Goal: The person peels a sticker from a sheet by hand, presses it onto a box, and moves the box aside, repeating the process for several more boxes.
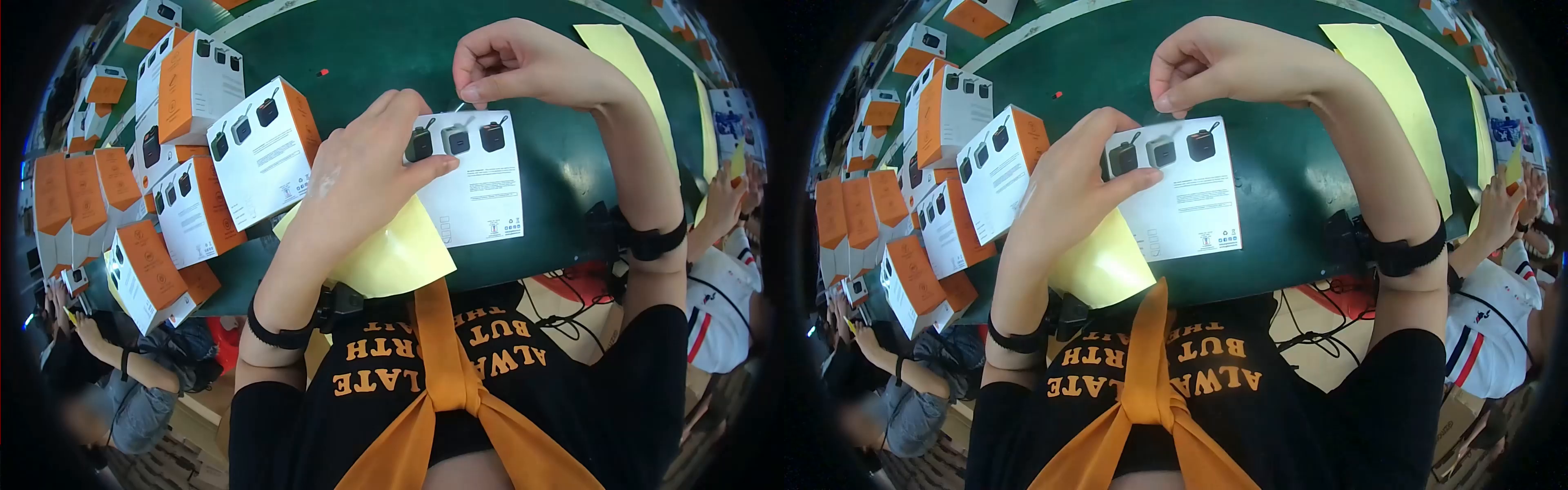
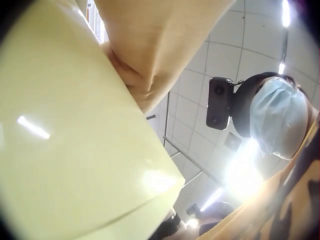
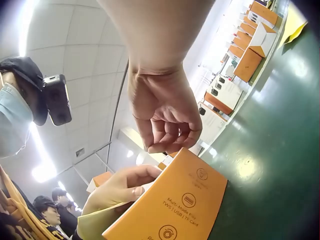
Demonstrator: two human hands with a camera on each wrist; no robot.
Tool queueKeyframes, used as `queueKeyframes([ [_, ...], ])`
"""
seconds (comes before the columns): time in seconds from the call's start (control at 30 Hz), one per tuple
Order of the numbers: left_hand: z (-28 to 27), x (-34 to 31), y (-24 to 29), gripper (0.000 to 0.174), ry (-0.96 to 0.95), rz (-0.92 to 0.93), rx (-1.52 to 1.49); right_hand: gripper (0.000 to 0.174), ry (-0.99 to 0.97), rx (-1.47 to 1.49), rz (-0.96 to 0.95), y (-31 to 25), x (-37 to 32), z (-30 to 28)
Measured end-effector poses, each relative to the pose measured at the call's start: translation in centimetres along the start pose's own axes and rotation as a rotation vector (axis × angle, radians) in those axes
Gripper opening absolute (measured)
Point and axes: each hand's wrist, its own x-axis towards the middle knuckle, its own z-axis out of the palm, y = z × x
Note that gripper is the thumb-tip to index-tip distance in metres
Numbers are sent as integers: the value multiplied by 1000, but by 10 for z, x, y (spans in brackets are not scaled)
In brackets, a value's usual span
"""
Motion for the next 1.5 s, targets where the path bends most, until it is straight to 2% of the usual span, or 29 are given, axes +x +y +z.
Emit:
queueKeyframes([
  [0.33,-1,5,12,37,-86,-110,-47,11,-31,-11,19,12,5,-1],
  [0.57,3,5,14,36,-78,-107,-83,9,-40,-56,103,14,1,4],
  [0.63,2,6,15,36,-80,-122,-92,7,152,-437,135,16,-3,8],
  [0.67,3,6,15,36,-78,-117,-90,7,157,-439,133,18,-7,12],
  [0.73,3,6,14,38,-71,-123,-56,8,498,-747,-362,17,-18,23],
  [0.77,5,6,14,38,-44,-100,-42,8,374,-740,-363,8,-27,32],
  [0.8,6,5,13,40,-58,-97,-31,11,396,-783,-296,18,-28,48],
  [0.87,3,6,17,46,-77,-102,-14,14,459,-978,-246,9,-41,44],
  [0.9,-1,3,22,50,-89,-119,-17,23,493,-1029,-252,-3,-51,41],
  [0.93,-11,-3,27,53,-57,-101,3,51,418,-1036,-285,-12,-61,38],
  [0.97,-21,-8,32,57,-24,-84,21,81,274,-902,-257,-23,-74,45],
  [1.0,-36,-13,36,60,-16,-112,-93,97,130,-896,-221,-26,-81,54],
  [1.03,-44,-18,34,58,89,-52,-117,100,69,-1077,-199,-29,-78,66],
  [1.1,-60,-25,34,55,206,46,-176,100,76,-1092,-262,-21,-69,65],
  [1.13,-71,-29,54,50,175,-170,-484,99,98,-1074,-264,-20,-64,56],
  [1.2,-72,-31,55,48,190,-186,-492,96,194,-1086,-293,-8,-47,20],
  [1.23,-73,-32,54,46,199,-216,-500,95,243,-1185,-217,-1,-38,-5],
  [1.27,-67,-30,41,46,245,-66,-344,96,278,-1156,-129,5,-31,-35],
  [1.3,-72,-26,42,46,241,-62,-344,99,336,-1174,0,22,-24,-64],
  [1.37,-89,-4,46,39,260,-14,-174,105,419,-1202,104,59,-16,-131],
  [1.4,-98,17,44,39,289,100,-103,105,433,-1172,158,72,-13,-160],
  [1.43,-113,39,52,44,198,-62,11,105,442,-1155,226,74,-11,-179],
  [1.47,-117,66,41,49,211,-16,188,102,430,-1106,309,72,-9,-194],
  [1.5,-127,92,39,49,90,-117,134,103,402,-1070,405,66,-5,-205],
])
